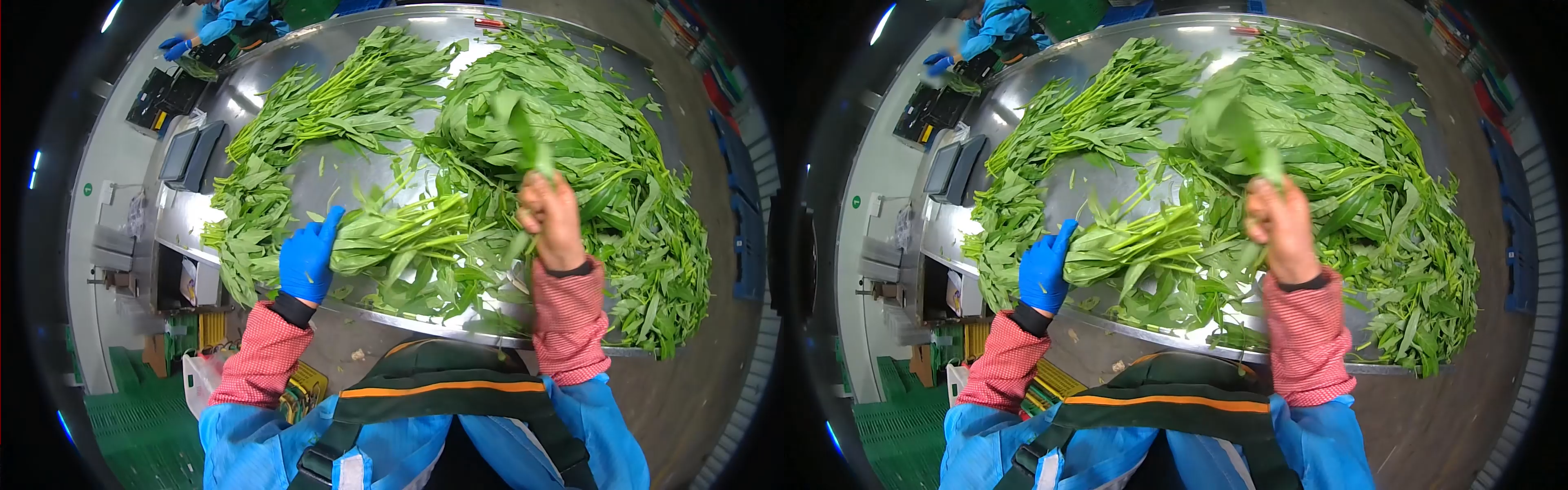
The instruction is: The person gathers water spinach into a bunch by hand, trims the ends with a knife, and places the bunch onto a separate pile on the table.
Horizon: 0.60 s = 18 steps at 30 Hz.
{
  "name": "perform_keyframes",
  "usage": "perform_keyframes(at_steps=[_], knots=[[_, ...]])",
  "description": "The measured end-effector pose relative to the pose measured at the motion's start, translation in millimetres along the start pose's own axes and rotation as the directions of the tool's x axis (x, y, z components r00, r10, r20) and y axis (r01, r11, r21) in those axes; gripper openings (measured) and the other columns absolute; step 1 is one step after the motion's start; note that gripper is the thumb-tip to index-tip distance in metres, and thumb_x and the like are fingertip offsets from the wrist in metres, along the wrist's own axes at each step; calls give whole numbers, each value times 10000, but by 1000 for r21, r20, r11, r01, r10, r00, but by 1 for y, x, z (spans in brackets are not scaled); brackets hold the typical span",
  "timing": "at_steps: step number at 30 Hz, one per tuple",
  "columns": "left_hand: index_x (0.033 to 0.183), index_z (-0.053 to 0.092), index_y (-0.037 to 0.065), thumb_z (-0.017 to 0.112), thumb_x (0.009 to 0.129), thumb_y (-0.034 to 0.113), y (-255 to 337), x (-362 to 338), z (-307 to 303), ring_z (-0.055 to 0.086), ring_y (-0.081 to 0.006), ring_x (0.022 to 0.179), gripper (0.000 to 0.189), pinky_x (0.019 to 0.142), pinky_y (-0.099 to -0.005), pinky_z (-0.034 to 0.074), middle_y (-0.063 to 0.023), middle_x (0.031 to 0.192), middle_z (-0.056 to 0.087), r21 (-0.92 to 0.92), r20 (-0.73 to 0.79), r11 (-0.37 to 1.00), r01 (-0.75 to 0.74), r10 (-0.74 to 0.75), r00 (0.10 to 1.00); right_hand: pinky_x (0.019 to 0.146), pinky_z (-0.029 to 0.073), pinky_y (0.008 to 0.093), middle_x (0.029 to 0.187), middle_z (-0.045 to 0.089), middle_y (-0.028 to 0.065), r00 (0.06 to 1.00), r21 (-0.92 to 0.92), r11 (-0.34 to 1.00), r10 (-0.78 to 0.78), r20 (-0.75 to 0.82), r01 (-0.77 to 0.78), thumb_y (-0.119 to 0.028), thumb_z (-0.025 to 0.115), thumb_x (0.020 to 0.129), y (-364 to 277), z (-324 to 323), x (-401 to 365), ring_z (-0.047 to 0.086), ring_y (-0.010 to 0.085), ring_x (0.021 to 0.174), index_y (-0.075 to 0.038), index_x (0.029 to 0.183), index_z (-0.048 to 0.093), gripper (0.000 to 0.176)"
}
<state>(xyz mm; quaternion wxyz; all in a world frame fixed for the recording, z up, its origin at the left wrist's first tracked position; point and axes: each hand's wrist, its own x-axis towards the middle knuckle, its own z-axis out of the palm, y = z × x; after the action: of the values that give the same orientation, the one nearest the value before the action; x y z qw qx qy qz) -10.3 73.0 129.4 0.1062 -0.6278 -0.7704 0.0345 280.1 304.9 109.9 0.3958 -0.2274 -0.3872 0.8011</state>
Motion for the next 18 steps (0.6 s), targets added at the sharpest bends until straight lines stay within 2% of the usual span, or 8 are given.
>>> perform_keyframes(at_steps=[2, 4, 6, 10, 11, 14, 16, 18], knots=[[1395, 419, 152, 645, 651, -16, -6, -2, -1, 564, -299, 827, 795, 661, -384, 434, -95, 965, 584, 28, -38, 1000, -9, 10, 999, 403, 285, 152, 674, 411, -69, 1000, -93, 996, 4, -20, -6, -199, 551, 948, -13, -25, 1, 316, 4, 522, -86, 999, 528, 126], [1389, 430, 154, 621, 665, -31, -4, -3, -3, 563, -283, 825, 772, 671, -371, 425, -86, 991, 594, 76, -39, 997, -21, 24, 999, 598, 470, 294, 775, 552, 5, 999, -735, 677, -6, -34, -21, -264, 597, 914, -6, -28, 9, 544, 126, 688, -34, 1046, 583, 266], [1385, 437, 155, 605, 676, -40, 3, 2, -5, 562, -278, 821, 755, 676, -367, 422, -82, 1004, 598, 81, -51, 995, -49, 53, 997, 750, 492, 363, 895, 627, 92, 996, -776, 624, -36, 86, 90, -340, 640, 868, 15, -3, 9, 606, 228, 855, -9, 1091, 596, 401], [1377, 450, 156, 580, 680, -64, 20, 12, -15, 560, -275, 815, 743, 667, -371, 419, -78, 1002, 601, 125, -106, 985, -116, 130, 986, 834, 493, 365, 1017, 633, 200, 922, -938, 110, 176, 345, 329, -445, 661, 808, 31, 35, 11, 618, 319, 895, -8, 1115, 613, 537], [1376, 451, 156, 576, 680, -68, 21, 13, -15, 560, -273, 815, 742, 666, -370, 418, -78, 1000, 601, 124, -117, 985, -121, 135, 984, 831, 494, 339, 1019, 658, 159, 916, -885, 252, -19, 400, 392, -334, 669, 830, 56, 21, 15, 635, 252, 900, -2, 1114, 621, 440], [1358, 468, 159, 586, 683, -62, 17, 10, -10, 564, -272, 819, 720, 665, -371, 419, -78, 988, 600, 62, -131, 994, -94, 102, 986, 828, 490, 296, 1034, 673, 112, 987, -501, 864, 27, 157, 56, -190, 652, 853, 49, 15, 14, 627, 166, 911, 8, 1136, 609, 348], [1337, 487, 160, 603, 689, -50, 17, 6, -8, 567, -278, 824, 692, 668, -375, 424, -80, 975, 597, 18, -89, 997, -71, 73, 993, 718, 493, 260, 931, 663, 57, 974, -625, 748, -171, 145, 224, -124, 619, 882, 51, 10, 13, 598, 115, 787, -1, 1135, 591, 283], [1313, 507, 160, 624, 696, -34, 20, 6, -7, 571, -288, 828, 657, 674, -382, 433, -86, 960, 592, -9, -15, 999, -38, 38, 999, 537, 443, 220, 776, 604, 19, 998, -424, 905, -57, -35, 37, -144, 609, 902, 42, 15, 3, 520, 66, 614, -32, 1046, 588, 184]])
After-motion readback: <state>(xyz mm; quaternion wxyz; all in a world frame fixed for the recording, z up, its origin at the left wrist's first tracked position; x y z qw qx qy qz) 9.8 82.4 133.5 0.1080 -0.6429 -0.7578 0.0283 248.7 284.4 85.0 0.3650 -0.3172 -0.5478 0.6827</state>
